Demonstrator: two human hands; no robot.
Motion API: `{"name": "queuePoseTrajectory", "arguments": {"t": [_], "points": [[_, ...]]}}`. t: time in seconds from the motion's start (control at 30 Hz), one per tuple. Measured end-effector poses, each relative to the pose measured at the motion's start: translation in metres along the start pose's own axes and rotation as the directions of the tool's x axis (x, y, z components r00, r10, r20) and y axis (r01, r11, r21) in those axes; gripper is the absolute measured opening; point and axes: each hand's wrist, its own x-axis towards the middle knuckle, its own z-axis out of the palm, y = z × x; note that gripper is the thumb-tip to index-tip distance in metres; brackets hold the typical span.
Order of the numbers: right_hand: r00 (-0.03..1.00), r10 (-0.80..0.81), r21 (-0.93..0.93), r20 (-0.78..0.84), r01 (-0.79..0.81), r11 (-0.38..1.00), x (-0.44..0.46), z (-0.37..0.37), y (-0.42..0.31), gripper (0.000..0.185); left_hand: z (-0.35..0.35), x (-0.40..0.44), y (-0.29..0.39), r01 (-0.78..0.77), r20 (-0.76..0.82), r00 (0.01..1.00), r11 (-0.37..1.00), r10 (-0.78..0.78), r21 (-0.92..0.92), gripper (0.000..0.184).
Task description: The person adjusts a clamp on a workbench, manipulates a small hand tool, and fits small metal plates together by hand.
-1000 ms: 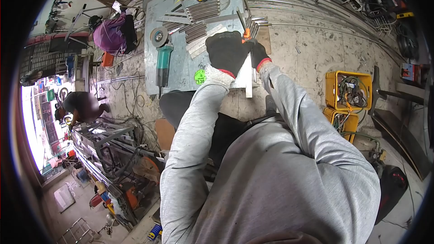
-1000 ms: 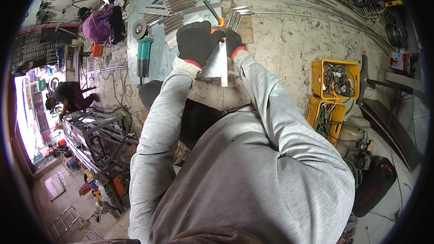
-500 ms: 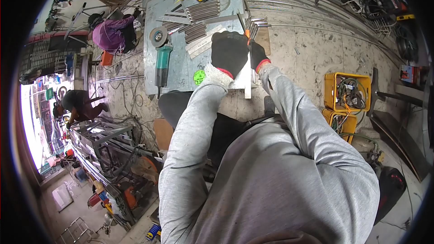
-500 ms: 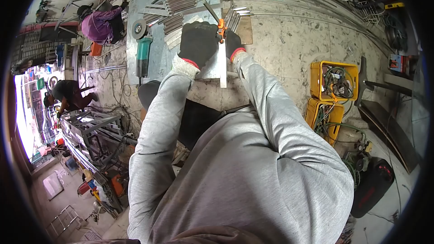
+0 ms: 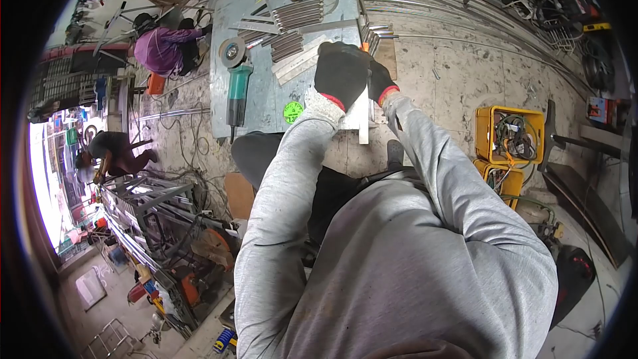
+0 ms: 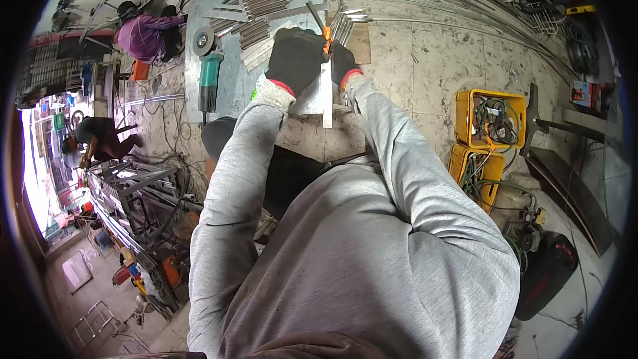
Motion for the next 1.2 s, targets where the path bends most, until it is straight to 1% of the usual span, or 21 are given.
{"name": "queuePoseTrajectory", "arguments": {"t": [0.07, 0.1, 0.13, 0.17, 0.2, 0.23, 0.47, 0.53, 0.57, 0.6, 0.63, 0.67, 0.73, 0.77, 0.83, 0.87, 0.93, 1.07, 1.13, 1.17, 1.2], "points": [[0.997, -0.067, -0.103, 0.048, 0.071, 0.992, -0.008, 0.004, -0.008, 0.039, -0.001, -0.002, -0.003, -0.108, -0.042, 0.993, 0.993, 0.11, 0.038, 0.012], [0.935, -0.301, -0.526, 0.186, 0.354, 0.773, -0.006, -0.008, -0.007, 0.037, -0.003, -0.004, -0.005, -0.111, -0.067, 0.992, 0.993, 0.108, -0.037, 0.011], [0.81, -0.423, -0.772, 0.406, 0.552, 0.317, -0.003, -0.017, -0.004, 0.035, -0.006, -0.006, -0.005, -0.117, -0.093, 0.99, 0.987, 0.107, -0.11, 0.01], [0.807, -0.427, -0.77, 0.408, 0.555, 0.314, -0.003, -0.011, -0.007, 0.035, -0.007, -0.007, -0.004, -0.12, -0.098, 0.989, 0.987, 0.11, -0.107, 0.01], [0.924, -0.309, -0.493, 0.225, 0.381, 0.782, -0.005, -0.002, -0.01, 0.033, -0.006, -0.01, -0.002, -0.081, -0.098, 0.992, 0.995, 0.074, -0.059, 0.016], [0.988, -0.09, -0.045, 0.129, 0.097, 0.994, -0.008, 0.004, -0.013, 0.03, -0.004, -0.014, 0.001, -0.04, -0.099, 0.994, 0.999, 0.038, -0.013, 0.024], [0.91, -0.023, 0.41, 0.413, -0.163, 0.897, 0.029, -0.026, 0.006, 0.026, -0.015, -0.006, 0.022, 0.288, 0.173, 0.94, 0.956, -0.294, 0.06, 0.045], [0.834, 0.249, 0.482, 0.492, -0.499, 0.72, 0.005, -0.015, -0.026, 0.031, -0.005, -0.005, 0.019, 0.377, 0.217, 0.902, 0.926, -0.372, 0.02, 0.047], [0.838, 0.243, 0.486, 0.488, -0.492, 0.722, -0.006, -0.006, -0.034, 0.031, -0.006, -0.002, 0.019, 0.37, 0.217, 0.905, 0.929, -0.365, 0.018, 0.047], [0.932, 0.158, 0.3, 0.327, -0.261, 0.918, -0.014, 0.004, -0.035, 0.033, -0.009, 0.001, 0.019, 0.371, 0.271, 0.892, 0.928, -0.363, 0.026, 0.045], [0.982, 0.018, 0.045, 0.189, -0.026, 0.999, -0.02, 0.013, -0.039, 0.035, -0.011, 0.003, 0.019, 0.373, 0.323, 0.874, 0.927, -0.363, 0.034, 0.043], [0.982, 0.017, 0.044, 0.188, -0.025, 0.999, -0.02, 0.01, -0.04, 0.035, -0.006, 0.001, 0.015, 0.372, 0.323, 0.874, 0.928, -0.362, 0.032, 0.043], [0.896, 0.197, 0.299, 0.398, -0.33, 0.895, -0.017, 0.005, -0.045, 0.038, 0.003, -0.003, 0.006, 0.232, 0.163, 0.961, 0.972, -0.221, -0.045, 0.032], [0.894, 0.198, 0.297, 0.401, -0.332, 0.895, -0.008, -0.002, -0.037, 0.038, 0.001, -0.003, 0.002, 0.235, 0.161, 0.961, 0.971, -0.225, -0.044, 0.032], [0.899, 0.207, 0.337, 0.386, -0.346, 0.875, 0.014, -0.02, -0.012, 0.041, -0.001, -0.003, -0.004, 0.004, 0.081, 0.997, 1.0, -0.002, -0.026, 0.029], [0.898, 0.208, 0.335, 0.387, -0.347, 0.876, 0.005, -0.015, -0.02, 0.041, 0.0, -0.003, -0.009, 0.006, 0.079, 0.997, 1.0, -0.004, -0.026, 0.029], [0.858, 0.177, 0.336, 0.482, -0.368, 0.867, -0.021, 0.007, -0.046, 0.04, 0.001, -0.002, -0.021, -0.183, 0.018, 0.982, 0.977, 0.186, -0.11, 0.029], [0.937, 0.239, 0.27, 0.254, -0.306, 0.913, -0.016, 0.005, -0.042, 0.038, -0.001, -0.007, -0.021, -0.149, 0.089, 0.982, 0.976, 0.164, -0.16, 0.028], [0.982, 0.149, -0.05, 0.115, -0.144, 0.988, -0.007, -0.01, -0.033, 0.036, 0.011, -0.017, -0.013, 0.01, 0.009, 1.0, 0.955, -0.008, -0.297, 0.029], [0.982, 0.149, -0.051, 0.114, -0.144, 0.988, -0.015, -0.002, -0.043, 0.036, 0.002, -0.02, -0.001, 0.16, 0.071, 0.987, 0.878, -0.143, -0.451, 0.032], [0.995, 0.104, -0.112, -0.001, -0.104, 0.988, -0.031, 0.015, -0.063, 0.038, 0.004, -0.026, 0.009, 0.162, 0.072, 0.987, 0.877, -0.145, -0.451, 0.032]]}}
